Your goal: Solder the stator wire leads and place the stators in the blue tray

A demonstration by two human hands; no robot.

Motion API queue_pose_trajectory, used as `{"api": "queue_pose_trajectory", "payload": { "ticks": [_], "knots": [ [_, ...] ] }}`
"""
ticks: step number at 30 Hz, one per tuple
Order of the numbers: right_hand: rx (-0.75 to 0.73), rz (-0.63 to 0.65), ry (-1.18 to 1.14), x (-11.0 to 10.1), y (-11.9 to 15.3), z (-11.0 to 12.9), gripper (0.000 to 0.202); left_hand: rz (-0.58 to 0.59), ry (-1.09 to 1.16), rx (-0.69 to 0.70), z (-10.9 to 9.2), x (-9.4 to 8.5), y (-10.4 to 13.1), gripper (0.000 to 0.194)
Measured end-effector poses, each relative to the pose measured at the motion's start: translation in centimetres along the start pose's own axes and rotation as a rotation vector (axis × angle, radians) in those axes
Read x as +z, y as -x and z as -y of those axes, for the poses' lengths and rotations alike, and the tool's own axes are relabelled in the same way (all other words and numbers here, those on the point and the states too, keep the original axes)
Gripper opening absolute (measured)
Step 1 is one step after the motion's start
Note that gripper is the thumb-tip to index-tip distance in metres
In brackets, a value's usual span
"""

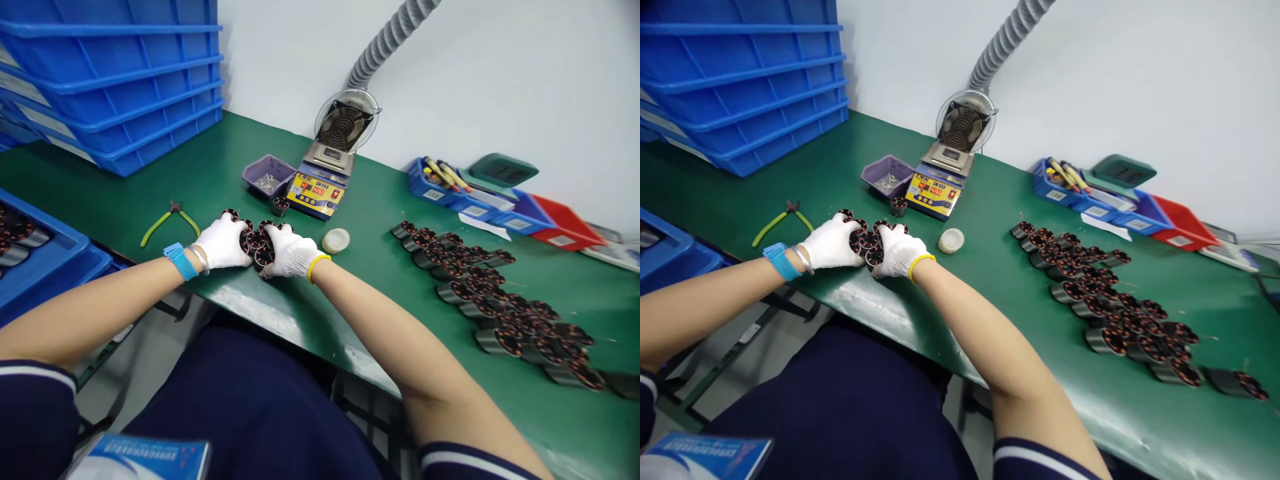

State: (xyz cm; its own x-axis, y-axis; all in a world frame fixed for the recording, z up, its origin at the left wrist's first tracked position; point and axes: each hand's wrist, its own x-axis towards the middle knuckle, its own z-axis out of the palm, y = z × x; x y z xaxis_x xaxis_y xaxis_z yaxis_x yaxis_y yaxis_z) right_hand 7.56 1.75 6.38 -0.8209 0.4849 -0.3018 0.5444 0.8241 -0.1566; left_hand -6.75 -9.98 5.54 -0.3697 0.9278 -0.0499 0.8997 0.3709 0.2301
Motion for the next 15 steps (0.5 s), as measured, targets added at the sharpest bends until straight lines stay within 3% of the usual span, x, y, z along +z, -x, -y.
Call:
{"api": "queue_pose_trajectory", "payload": {
  "ticks": [6,12,15],
  "knots": [
    [-0.001,-0.012,-0.006,0.26,0.54,-0.45,0.131,0.042,-0.037,0.008,-0.38,0.00,-0.22,0.065],
    [0.018,-0.033,-0.040,0.41,0.86,-0.62,0.118,-0.013,0.009,-0.025,-0.45,0.61,-0.50,0.056],
    [0.028,-0.028,-0.049,0.23,0.69,-0.62,0.125,0.001,0.014,-0.031,-0.77,0.69,-0.71,0.054]
  ]
}}
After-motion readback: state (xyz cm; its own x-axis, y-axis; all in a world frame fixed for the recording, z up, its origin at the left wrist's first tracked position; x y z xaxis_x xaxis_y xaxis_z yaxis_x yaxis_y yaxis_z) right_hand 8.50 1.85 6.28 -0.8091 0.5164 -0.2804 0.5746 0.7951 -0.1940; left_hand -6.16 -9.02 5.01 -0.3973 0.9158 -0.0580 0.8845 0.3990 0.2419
